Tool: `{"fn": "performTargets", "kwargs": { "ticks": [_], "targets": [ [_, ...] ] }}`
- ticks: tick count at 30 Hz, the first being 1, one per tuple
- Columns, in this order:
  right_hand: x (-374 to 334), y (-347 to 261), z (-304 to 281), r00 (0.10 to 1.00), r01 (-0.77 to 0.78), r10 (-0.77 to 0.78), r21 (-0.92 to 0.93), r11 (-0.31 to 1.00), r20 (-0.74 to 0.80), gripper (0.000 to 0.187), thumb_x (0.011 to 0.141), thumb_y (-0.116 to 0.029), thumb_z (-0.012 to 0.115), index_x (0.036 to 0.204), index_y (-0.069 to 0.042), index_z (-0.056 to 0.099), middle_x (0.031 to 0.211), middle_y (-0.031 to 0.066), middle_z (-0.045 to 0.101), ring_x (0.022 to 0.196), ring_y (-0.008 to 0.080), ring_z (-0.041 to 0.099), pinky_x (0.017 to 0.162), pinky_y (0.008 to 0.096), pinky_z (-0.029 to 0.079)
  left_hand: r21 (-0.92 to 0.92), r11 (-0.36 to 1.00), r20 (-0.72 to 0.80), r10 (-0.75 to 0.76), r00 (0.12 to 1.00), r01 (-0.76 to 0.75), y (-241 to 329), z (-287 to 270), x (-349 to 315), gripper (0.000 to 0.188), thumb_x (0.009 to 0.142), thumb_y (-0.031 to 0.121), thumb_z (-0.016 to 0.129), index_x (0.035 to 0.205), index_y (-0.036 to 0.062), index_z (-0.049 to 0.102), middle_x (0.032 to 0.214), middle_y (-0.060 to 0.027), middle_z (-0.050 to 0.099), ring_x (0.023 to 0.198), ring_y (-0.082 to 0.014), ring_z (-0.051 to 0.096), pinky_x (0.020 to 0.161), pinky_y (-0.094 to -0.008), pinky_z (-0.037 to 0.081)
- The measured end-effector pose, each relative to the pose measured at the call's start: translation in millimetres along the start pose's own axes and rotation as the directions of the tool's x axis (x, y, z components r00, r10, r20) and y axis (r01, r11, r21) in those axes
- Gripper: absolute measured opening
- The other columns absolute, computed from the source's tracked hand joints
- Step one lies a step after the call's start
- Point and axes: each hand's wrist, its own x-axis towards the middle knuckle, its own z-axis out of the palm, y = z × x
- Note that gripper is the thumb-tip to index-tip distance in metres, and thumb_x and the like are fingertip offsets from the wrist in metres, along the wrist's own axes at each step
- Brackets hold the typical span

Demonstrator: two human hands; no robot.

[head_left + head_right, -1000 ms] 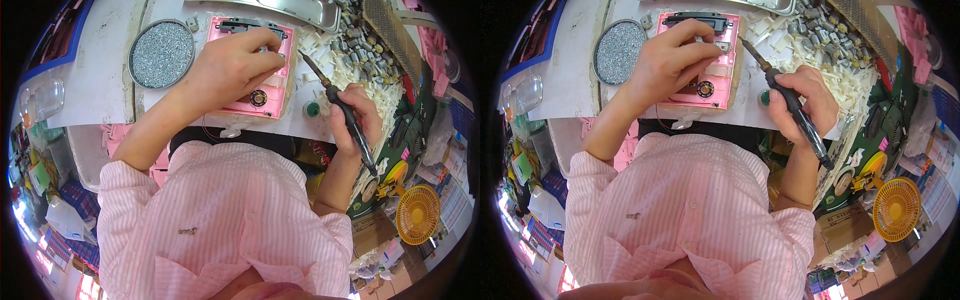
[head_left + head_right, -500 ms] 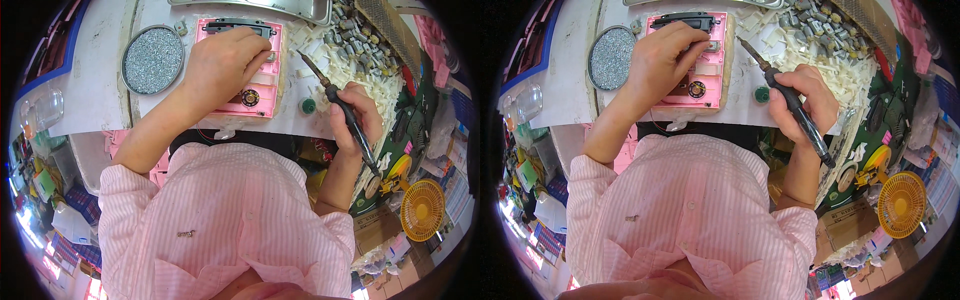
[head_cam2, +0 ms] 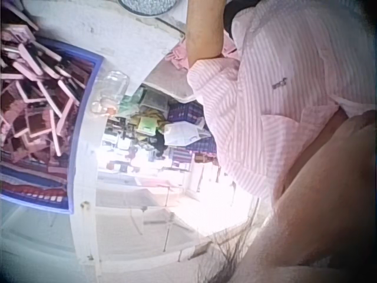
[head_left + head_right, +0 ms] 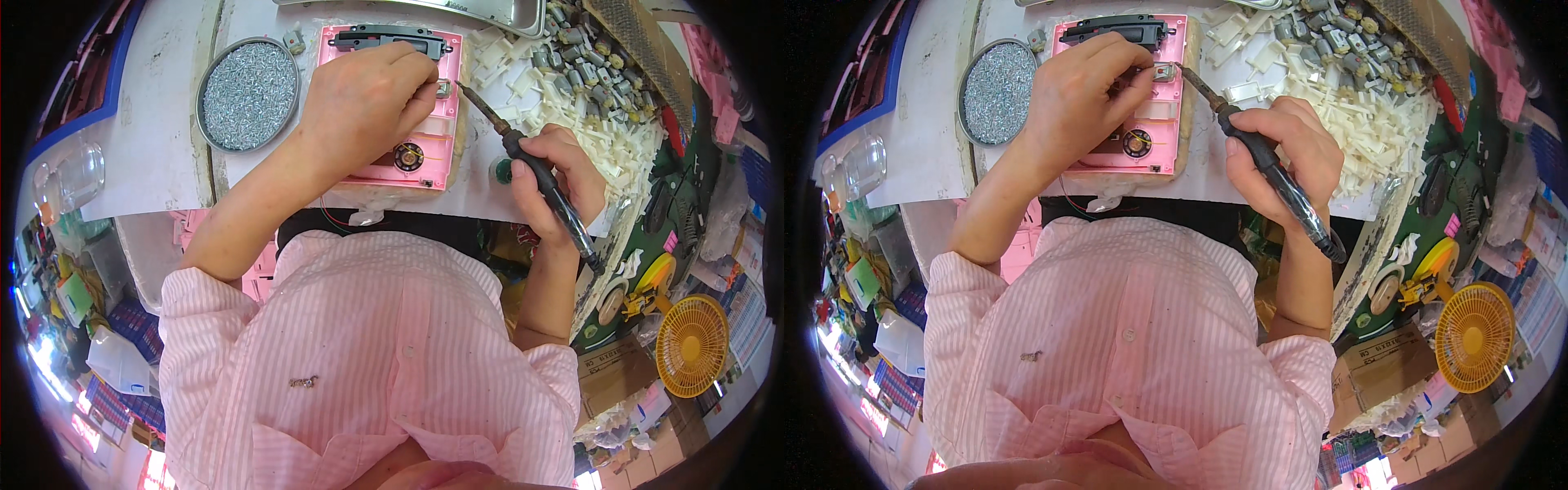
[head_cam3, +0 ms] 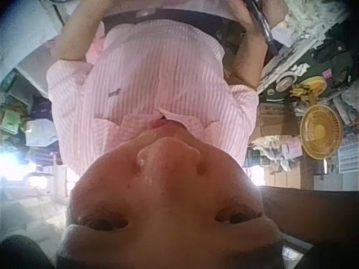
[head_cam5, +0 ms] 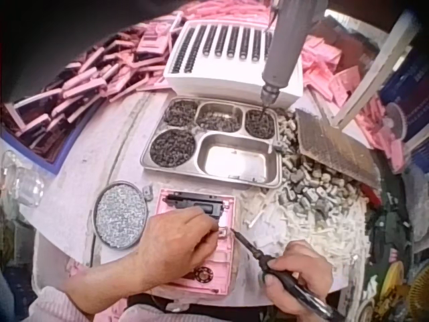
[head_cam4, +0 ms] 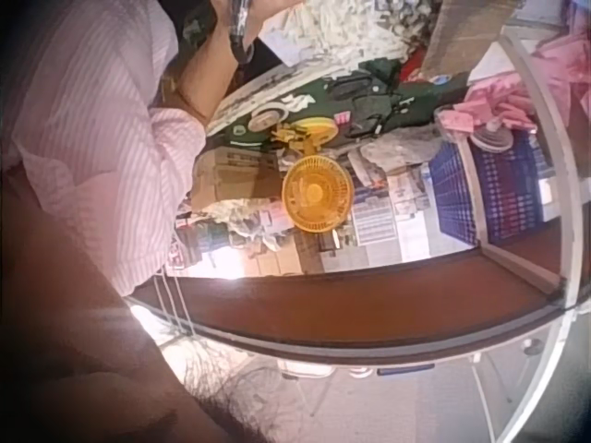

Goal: Assembling and soldering components inside a pink electronic toy device.

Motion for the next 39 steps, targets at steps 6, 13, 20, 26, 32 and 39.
{"fn": "performTargets", "kwargs": {
  "ticks": [6, 13, 20, 26, 32, 39],
  "targets": [
    [-0.3, -0.3, 1.1, 0.999, -0.029, 0.029, -0.002, 1.000, 0.019, 0.025, 0.070, 0.000, 0.075, 0.093, 0.000, 0.067, 0.066, 0.0063, 0.056, 0.056, 0.0190, 0.051, 0.056, 0.0307, 0.039, 0.013, 1.000, -0.024, 0.017, 1.000, -0.017, 0.3, 1.4, 0.5, 0.009, 0.084, 0.012, 0.074, 0.089, 0.0079, 0.067, 0.080, -0.0046, 0.065, 0.069, -0.0244, 0.067, 0.059, -0.0342, 0.053],
    [1.5, -0.7, 5.5, 0.999, -0.027, 0.028, -0.017, 0.999, 0.017, 0.025, 0.069, 0.001, 0.074, 0.093, -0.001, 0.067, 0.066, 0.0064, 0.056, 0.057, 0.0192, 0.050, 0.056, 0.0302, 0.039, 0.025, 0.999, -0.046, 0.027, 0.999, -0.026, 0.3, 2.2, 0.1, 0.010, 0.083, 0.013, 0.075, 0.088, 0.0085, 0.067, 0.078, -0.0045, 0.064, 0.068, -0.0248, 0.066, 0.058, -0.0353, 0.053],
    [-2.6, -1.9, 1.5, 1.000, -0.031, 0.031, -0.007, 0.999, -0.002, 0.023, 0.071, 0.000, 0.074, 0.093, 0.000, 0.067, 0.067, 0.0072, 0.056, 0.058, 0.0196, 0.051, 0.055, 0.0300, 0.039, 0.029, 0.999, -0.047, 0.036, 0.998, -0.035, -0.8, 2.6, -0.7, 0.010, 0.083, 0.015, 0.074, 0.086, 0.0084, 0.066, 0.079, -0.0054, 0.064, 0.068, -0.0260, 0.066, 0.058, -0.0367, 0.053],
    [-2.9, -1.9, 2.0, 0.999, -0.037, 0.037, -0.006, 0.999, -0.002, 0.023, 0.071, -0.001, 0.075, 0.093, 0.000, 0.067, 0.067, 0.0075, 0.056, 0.058, 0.0197, 0.051, 0.055, 0.0299, 0.040, 0.021, 0.998, -0.059, 0.056, 0.997, -0.054, -1.8, 2.9, 0.3, 0.011, 0.082, 0.013, 0.075, 0.087, 0.0081, 0.067, 0.080, -0.0055, 0.065, 0.067, -0.0263, 0.066, 0.057, -0.0363, 0.053],
    [-2.7, -0.7, 3.6, 0.999, -0.036, 0.037, -0.005, 0.999, 0.017, 0.024, 0.070, 0.000, 0.075, 0.093, 0.000, 0.067, 0.066, 0.0076, 0.056, 0.057, 0.0198, 0.051, 0.056, 0.0306, 0.040, 0.025, 0.999, -0.052, 0.040, 0.998, -0.039, -0.6, 2.4, -0.1, 0.011, 0.083, 0.013, 0.075, 0.088, 0.0080, 0.067, 0.079, -0.0055, 0.064, 0.067, -0.0263, 0.066, 0.057, -0.0365, 0.053],
    [-1.7, -1.1, 2.3, 0.999, -0.044, 0.044, -0.011, 0.999, 0.010, 0.024, 0.070, -0.001, 0.074, 0.093, 0.000, 0.067, 0.067, 0.0079, 0.057, 0.058, 0.0195, 0.052, 0.056, 0.0301, 0.040, 0.032, 0.999, -0.046, 0.031, 0.998, -0.029, -0.1, 3.1, -0.4, 0.012, 0.084, 0.019, 0.070, 0.083, 0.0082, 0.065, 0.078, -0.0055, 0.063, 0.071, -0.0261, 0.066, 0.060, -0.0380, 0.053]
  ]
}}
